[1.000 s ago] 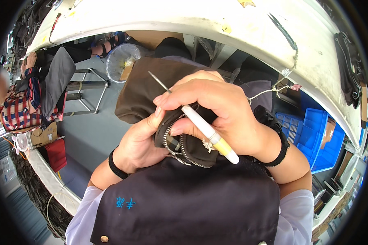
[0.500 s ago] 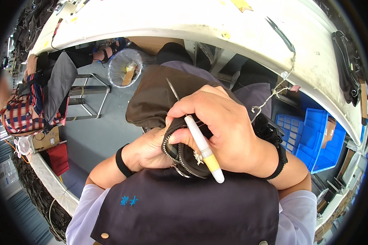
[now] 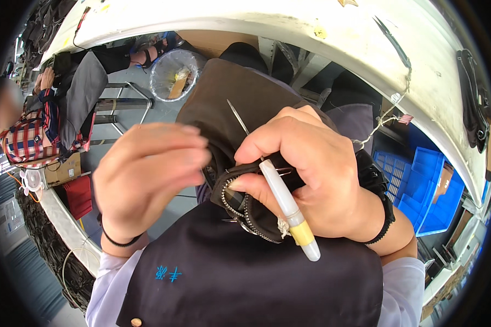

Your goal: Inspecting and trimming threads on small pouches or bags in a workshop.

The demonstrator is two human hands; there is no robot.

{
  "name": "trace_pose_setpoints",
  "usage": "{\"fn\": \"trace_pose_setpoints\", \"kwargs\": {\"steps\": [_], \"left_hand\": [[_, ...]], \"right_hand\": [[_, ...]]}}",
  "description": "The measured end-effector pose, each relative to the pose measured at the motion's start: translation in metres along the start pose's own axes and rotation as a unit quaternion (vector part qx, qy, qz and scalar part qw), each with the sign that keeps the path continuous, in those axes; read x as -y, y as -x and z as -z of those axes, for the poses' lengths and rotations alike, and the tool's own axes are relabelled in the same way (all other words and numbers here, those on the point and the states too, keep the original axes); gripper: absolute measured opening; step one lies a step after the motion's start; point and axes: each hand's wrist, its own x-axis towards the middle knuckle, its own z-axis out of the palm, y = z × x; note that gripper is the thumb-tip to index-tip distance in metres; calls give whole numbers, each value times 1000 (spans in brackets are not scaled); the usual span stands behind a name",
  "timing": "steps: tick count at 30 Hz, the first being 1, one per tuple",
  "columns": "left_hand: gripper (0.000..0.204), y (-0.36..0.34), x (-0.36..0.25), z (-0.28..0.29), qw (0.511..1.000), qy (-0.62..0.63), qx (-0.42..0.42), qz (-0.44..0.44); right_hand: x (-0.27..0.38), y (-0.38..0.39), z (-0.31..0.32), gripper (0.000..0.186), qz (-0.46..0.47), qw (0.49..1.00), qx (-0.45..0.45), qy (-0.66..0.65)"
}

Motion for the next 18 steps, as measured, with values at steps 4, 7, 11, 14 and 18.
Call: {"fn": "trace_pose_setpoints", "kwargs": {"steps": [4, 7, 11, 14, 18], "left_hand": [[27, -14, 8, -1, 991, 5, 68, -113], [24, -20, 16, -4, 989, 40, 76, -118], [18, -31, 25, -7, 981, 132, 109, -91], [13, -33, 27, -8, 972, 176, 136, -82], [9, -31, 30, -11, 968, 189, 138, -89]], "right_hand": [[2, -2, -1, 34, -8, 1000, -7, 16], [1, -2, -1, 34, -20, 1000, -9, 11], [1, -3, -1, 35, -13, 1000, 3, 8], [0, -2, 0, 34, -25, 1000, 3, -4], [-3, -3, 0, 34, -44, 999, 3, -16]]}}
